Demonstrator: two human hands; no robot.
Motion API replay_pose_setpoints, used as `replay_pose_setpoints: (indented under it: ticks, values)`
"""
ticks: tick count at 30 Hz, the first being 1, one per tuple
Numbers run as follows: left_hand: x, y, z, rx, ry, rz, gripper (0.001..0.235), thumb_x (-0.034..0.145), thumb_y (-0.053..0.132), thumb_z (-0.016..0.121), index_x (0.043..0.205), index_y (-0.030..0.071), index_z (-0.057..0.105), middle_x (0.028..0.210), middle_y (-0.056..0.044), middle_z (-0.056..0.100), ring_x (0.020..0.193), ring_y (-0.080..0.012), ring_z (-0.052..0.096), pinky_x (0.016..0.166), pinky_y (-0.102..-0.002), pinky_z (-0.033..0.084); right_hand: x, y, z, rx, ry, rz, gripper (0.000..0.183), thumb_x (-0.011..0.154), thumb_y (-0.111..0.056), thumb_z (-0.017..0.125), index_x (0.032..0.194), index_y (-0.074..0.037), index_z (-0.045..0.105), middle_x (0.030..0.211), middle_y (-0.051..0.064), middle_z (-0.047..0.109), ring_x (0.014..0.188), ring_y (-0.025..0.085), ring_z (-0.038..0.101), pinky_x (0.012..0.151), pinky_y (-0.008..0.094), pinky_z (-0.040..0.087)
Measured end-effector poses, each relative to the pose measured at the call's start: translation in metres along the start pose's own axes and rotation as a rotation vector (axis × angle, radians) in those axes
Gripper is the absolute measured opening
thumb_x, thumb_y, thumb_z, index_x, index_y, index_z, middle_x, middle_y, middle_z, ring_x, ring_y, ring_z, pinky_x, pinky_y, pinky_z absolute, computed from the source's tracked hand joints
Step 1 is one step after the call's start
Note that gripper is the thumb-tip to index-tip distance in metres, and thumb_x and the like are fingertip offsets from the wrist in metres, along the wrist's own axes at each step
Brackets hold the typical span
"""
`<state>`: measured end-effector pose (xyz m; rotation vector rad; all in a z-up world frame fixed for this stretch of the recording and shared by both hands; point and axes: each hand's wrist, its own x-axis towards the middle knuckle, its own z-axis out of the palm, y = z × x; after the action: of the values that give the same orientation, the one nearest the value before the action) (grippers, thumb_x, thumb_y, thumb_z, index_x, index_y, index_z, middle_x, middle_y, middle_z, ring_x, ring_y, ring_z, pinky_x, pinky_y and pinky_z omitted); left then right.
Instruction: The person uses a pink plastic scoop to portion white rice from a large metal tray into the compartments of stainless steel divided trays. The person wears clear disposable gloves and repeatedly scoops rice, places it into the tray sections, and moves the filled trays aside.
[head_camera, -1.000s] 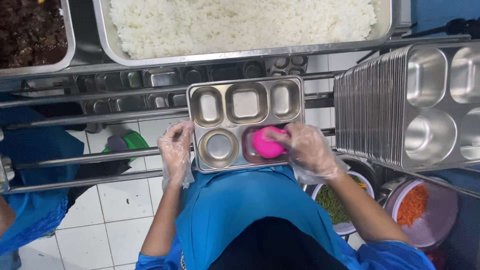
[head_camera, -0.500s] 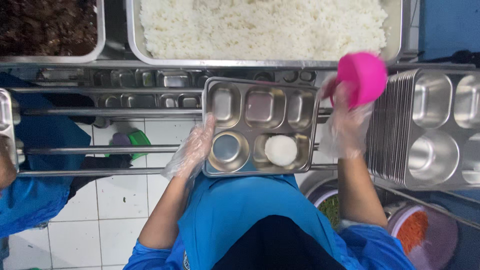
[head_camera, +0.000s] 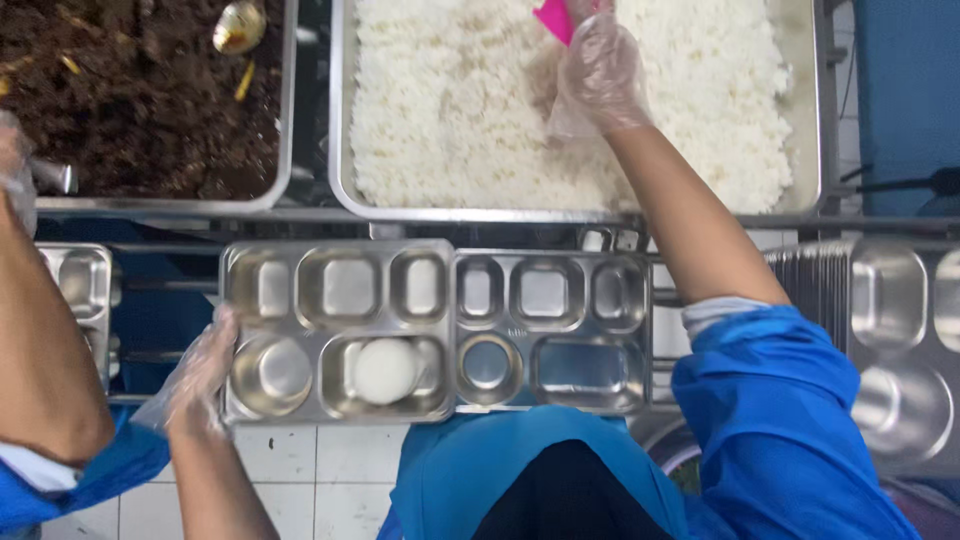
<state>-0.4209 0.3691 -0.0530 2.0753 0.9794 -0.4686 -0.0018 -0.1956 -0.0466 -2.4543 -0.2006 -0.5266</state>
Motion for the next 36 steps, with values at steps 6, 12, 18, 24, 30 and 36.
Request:
replay_pose_setpoints:
  ticks: [6,12,18,24,30,36]
  values:
    - [0.062,-0.070,-0.021,0.202,-0.005,-0.028,0.086,0.103,0.073,0.029,0.150,0.003,0.048,0.155,-0.022,0.046,0.146,-0.0350,0.038,0.120,-0.045,0.028,0.027,-0.114,-0.037,-0.526,-0.518,-0.225,0.039,0.099,-0.051,0.067,0.111,-0.014,0.064,0.100,0.016,0.065,0.078,0.031,0.067,0.062,0.046,0.053]
    - [0.058,-0.001,-0.011,0.442,0.136,0.037,0.069,0.109,0.065,0.037,0.134,0.006,0.062,0.135,-0.023,0.061,0.125,-0.0392,0.055,0.104,-0.050,0.042,-0.002,-0.152,-0.056,-0.443,-1.205,0.034,0.044,0.096,-0.045,0.065,0.127,-0.016,0.057,0.093,0.007,0.067,0.073,0.019,0.061,0.068,0.037,0.053]
    - [-0.082,0.137,0.007,0.548,0.477,0.272,0.059,0.111,0.058,0.043,0.127,0.010,0.073,0.122,-0.022,0.072,0.107,-0.0426,0.069,0.091,-0.054,0.054,-0.042,-0.166,-0.096,-0.219,-1.365,-0.061,0.042,0.094,-0.043,0.062,0.130,-0.021,0.061,0.084,0.006,0.071,0.076,0.021,0.066,0.072,0.040,0.051]
    - [-0.158,0.263,0.030,0.227,0.058,0.860,0.084,0.080,0.073,0.065,0.135,0.010,0.062,0.144,-0.016,0.060,0.135,-0.0347,0.056,0.112,-0.045,0.046,-0.019,-0.118,-0.102,0.262,-1.457,0.178,0.051,0.099,-0.057,0.063,0.135,-0.021,0.065,0.113,0.001,0.069,0.096,0.014,0.060,0.076,0.033,0.048]
    - [-0.113,0.357,0.097,0.076,0.276,1.413,0.100,0.075,0.072,0.076,0.148,0.009,0.050,0.159,-0.016,0.047,0.150,-0.0386,0.038,0.127,-0.052,0.029,0.012,-0.064,-0.049,0.719,-1.157,0.674,0.068,0.097,-0.065,0.048,0.145,-0.017,0.058,0.131,0.010,0.067,0.101,0.025,0.062,0.075,0.038,0.052]
    - [-0.053,0.479,0.172,0.102,0.446,1.494,0.104,0.075,0.075,0.078,0.152,0.014,0.044,0.154,-0.014,0.049,0.148,-0.0356,0.042,0.128,-0.055,0.021,0.007,-0.068,-0.009,1.483,-0.780,0.253,0.073,0.101,-0.038,0.058,0.158,-0.021,0.016,0.160,0.006,0.033,0.142,0.024,0.042,0.114,0.043,0.044]
